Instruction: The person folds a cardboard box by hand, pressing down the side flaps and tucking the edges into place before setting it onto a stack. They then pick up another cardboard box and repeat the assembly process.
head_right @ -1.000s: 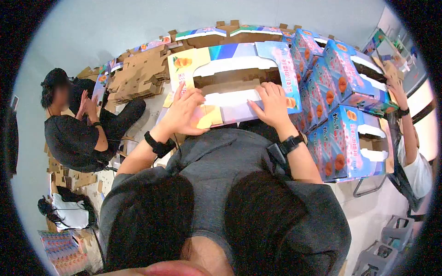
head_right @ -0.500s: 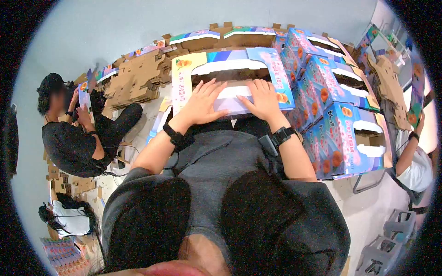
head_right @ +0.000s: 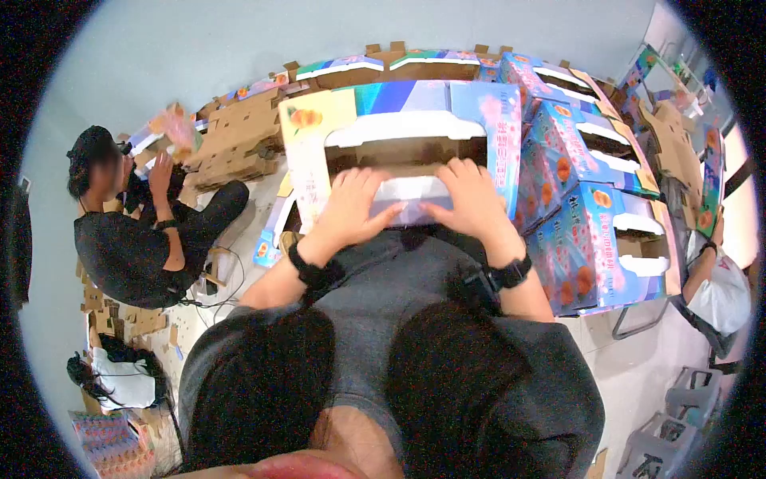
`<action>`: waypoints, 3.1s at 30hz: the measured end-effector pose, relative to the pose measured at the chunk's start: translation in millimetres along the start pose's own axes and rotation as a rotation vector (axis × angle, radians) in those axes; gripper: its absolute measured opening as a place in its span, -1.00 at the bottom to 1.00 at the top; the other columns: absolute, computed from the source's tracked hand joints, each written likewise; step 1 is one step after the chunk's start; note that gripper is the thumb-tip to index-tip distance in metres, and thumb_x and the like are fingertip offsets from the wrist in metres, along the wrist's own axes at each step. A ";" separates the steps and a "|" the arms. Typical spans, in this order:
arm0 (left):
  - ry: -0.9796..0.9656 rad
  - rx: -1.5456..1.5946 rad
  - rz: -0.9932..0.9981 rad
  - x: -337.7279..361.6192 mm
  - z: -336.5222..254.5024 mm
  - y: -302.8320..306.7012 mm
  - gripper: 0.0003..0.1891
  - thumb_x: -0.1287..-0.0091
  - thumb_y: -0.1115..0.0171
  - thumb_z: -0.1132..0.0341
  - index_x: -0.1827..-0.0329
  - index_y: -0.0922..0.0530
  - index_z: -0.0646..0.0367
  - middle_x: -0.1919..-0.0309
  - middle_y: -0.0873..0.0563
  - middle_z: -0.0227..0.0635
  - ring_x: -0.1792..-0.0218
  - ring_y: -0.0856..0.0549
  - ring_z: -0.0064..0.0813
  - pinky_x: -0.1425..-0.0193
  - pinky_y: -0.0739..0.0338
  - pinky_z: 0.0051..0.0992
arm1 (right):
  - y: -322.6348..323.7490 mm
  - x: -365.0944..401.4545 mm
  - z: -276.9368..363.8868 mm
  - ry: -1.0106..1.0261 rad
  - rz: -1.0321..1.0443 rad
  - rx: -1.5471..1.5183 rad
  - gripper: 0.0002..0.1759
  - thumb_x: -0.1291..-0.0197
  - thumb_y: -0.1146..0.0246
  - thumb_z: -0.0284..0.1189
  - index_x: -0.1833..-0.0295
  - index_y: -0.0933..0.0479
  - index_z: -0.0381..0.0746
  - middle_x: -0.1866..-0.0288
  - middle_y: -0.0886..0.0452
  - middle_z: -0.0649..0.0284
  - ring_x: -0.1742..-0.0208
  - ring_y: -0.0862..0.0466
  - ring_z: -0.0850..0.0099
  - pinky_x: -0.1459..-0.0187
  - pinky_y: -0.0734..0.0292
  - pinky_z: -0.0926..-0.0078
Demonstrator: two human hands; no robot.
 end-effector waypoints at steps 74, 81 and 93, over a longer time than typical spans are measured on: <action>0.094 1.348 0.550 45.7 -43.2 61.1 -0.31 -0.33 -0.31 0.29 -0.50 -0.29 0.28 0.02 -0.74 -0.17 0.24 -0.67 -0.61 -0.01 -0.56 -0.50 | 174.0 7.8 55.3 0.123 0.023 0.036 0.06 0.44 -0.58 -0.09 -0.29 -0.42 -0.34 0.00 -0.47 0.03 -0.05 -0.47 -0.01 -0.14 -0.35 0.13; -0.017 1.278 0.859 60.6 -37.2 38.3 -0.41 -0.42 -0.25 0.31 -0.47 -0.32 0.28 -0.08 -0.67 -0.20 0.05 -0.65 -0.52 -0.10 -0.52 -0.48 | 170.8 8.0 40.7 0.100 -0.027 0.015 0.04 0.45 -0.57 -0.09 -0.27 -0.45 -0.34 -0.03 -0.50 0.01 -0.07 -0.50 -0.01 -0.13 -0.39 0.14; 0.213 1.329 0.778 62.1 -19.6 20.0 -0.33 -0.51 -0.15 0.25 -0.56 -0.08 0.29 -0.20 -0.61 -0.18 -0.19 -0.56 -0.46 -0.32 -0.41 -0.42 | 185.5 19.5 30.9 0.119 -0.465 0.248 0.03 0.53 -0.43 -0.12 -0.28 -0.49 -0.29 -0.17 -0.50 0.03 -0.21 -0.45 -0.04 -0.29 -0.28 -0.01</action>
Point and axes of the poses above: each hand's wrist, its own x-axis away from the middle knuckle, its own y-axis out of the back of the hand, z = x × y, the point moved 5 cm from there along -x, towards the middle knuckle
